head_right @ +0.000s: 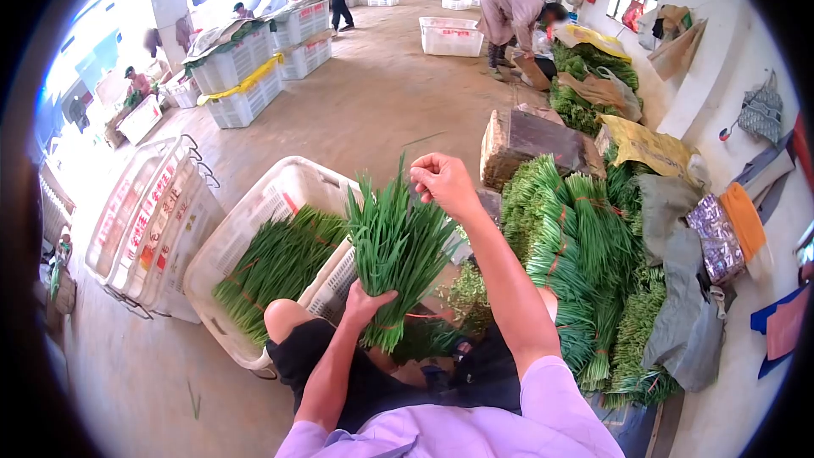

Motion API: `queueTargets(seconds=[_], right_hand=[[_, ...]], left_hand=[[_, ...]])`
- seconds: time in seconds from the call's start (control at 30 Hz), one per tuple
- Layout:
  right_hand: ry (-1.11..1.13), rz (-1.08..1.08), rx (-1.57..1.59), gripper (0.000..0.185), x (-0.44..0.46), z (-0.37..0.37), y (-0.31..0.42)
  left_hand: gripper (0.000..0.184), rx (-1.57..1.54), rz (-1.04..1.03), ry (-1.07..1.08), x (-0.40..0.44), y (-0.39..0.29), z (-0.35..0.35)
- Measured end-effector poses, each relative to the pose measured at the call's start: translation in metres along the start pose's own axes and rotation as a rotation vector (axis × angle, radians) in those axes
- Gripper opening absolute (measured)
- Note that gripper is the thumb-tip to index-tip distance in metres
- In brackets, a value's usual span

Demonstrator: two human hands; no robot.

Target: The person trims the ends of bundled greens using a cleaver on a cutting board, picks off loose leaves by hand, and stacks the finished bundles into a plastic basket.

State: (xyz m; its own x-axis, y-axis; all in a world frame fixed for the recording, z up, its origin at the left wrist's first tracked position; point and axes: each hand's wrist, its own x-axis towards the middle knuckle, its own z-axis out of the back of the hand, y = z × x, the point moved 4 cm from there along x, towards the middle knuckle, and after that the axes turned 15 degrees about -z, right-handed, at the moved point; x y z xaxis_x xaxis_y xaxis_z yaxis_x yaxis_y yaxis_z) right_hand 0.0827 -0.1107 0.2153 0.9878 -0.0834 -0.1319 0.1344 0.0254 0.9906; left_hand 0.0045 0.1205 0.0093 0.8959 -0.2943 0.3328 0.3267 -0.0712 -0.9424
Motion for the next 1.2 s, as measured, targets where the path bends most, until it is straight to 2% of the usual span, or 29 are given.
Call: queueTargets(seconds=[0.07,0.2,0.27,0.3,0.47,0.53,0.57,0.67,0.73,0.8,0.87,0.93,0.97,1.03,1.07,1.13,1.17,1.2], right_hand=[[-0.003,-0.001,-0.034,0.012,0.006,-0.003,-0.003],[0.142,-0.092,-0.154,0.011,0.016,-0.007,-0.014],[0.199,-0.145,0.421,0.009,0.024,0.003,-0.018],[0.236,-0.105,0.579,0.009,0.020,0.005,-0.011],[0.275,-0.119,0.352,0.013,-0.004,-0.003,0.011],[0.321,-0.177,0.125,0.016,-0.010,-0.009,0.014],[0.275,-0.196,0.029,0.017,-0.014,-0.011,0.015],[0.298,-0.136,-0.085,0.016,-0.010,-0.019,0.005],[0.261,-0.111,-0.051,0.017,-0.005,-0.017,0.002],[0.344,-0.096,0.452,0.021,-0.004,-0.012,0.010],[0.293,-0.077,0.437,0.023,-0.006,-0.015,0.015],[0.215,-0.132,0.043,0.025,-0.008,-0.022,0.017],[0.213,-0.131,0.042,0.025,-0.007,-0.027,0.014],[0.018,0.162,-0.488,0.032,-0.003,-0.036,0.014],[0.018,0.162,-0.489,0.032,0.000,-0.037,0.010],[0.022,0.260,-0.708,0.037,0.004,-0.042,0.005],[0.039,0.232,-0.534,0.037,0.007,-0.040,0.002],[0.044,0.235,-0.536,0.037,0.009,-0.036,0.006]], left_hand=[[0.049,-0.026,-0.006,0.004,0.000,0.000,0.000],[0.049,0.018,-0.006,0.027,-0.001,-0.006,0.000],[0.049,0.016,-0.019,0.017,0.000,-0.007,0.002],[0.049,0.013,-0.007,0.020,0.000,-0.005,0.002],[0.050,0.007,0.013,0.055,0.000,-0.007,-0.002],[0.051,-0.047,0.006,0.040,0.000,-0.006,-0.004],[0.051,-0.048,0.006,0.041,0.000,-0.006,-0.004],[0.051,-0.061,0.006,0.031,0.000,-0.011,-0.005],[0.050,-0.049,0.005,0.039,0.000,-0.009,-0.003],[0.049,-0.051,0.007,0.041,-0.001,-0.008,-0.002],[0.049,-0.056,0.010,0.048,-0.002,-0.010,-0.002],[0.048,-0.075,0.023,0.049,-0.001,-0.014,-0.004],[0.048,-0.076,0.022,0.051,-0.001,-0.013,-0.004],[0.049,-0.098,0.022,0.041,-0.001,-0.011,-0.005],[0.049,-0.098,0.022,0.041,-0.001,-0.010,-0.005],[0.049,-0.082,0.038,0.039,-0.002,-0.012,-0.004],[0.049,-0.080,0.036,0.034,-0.001,-0.012,-0.002],[0.050,-0.069,0.030,0.054,-0.001,-0.009,-0.002]])
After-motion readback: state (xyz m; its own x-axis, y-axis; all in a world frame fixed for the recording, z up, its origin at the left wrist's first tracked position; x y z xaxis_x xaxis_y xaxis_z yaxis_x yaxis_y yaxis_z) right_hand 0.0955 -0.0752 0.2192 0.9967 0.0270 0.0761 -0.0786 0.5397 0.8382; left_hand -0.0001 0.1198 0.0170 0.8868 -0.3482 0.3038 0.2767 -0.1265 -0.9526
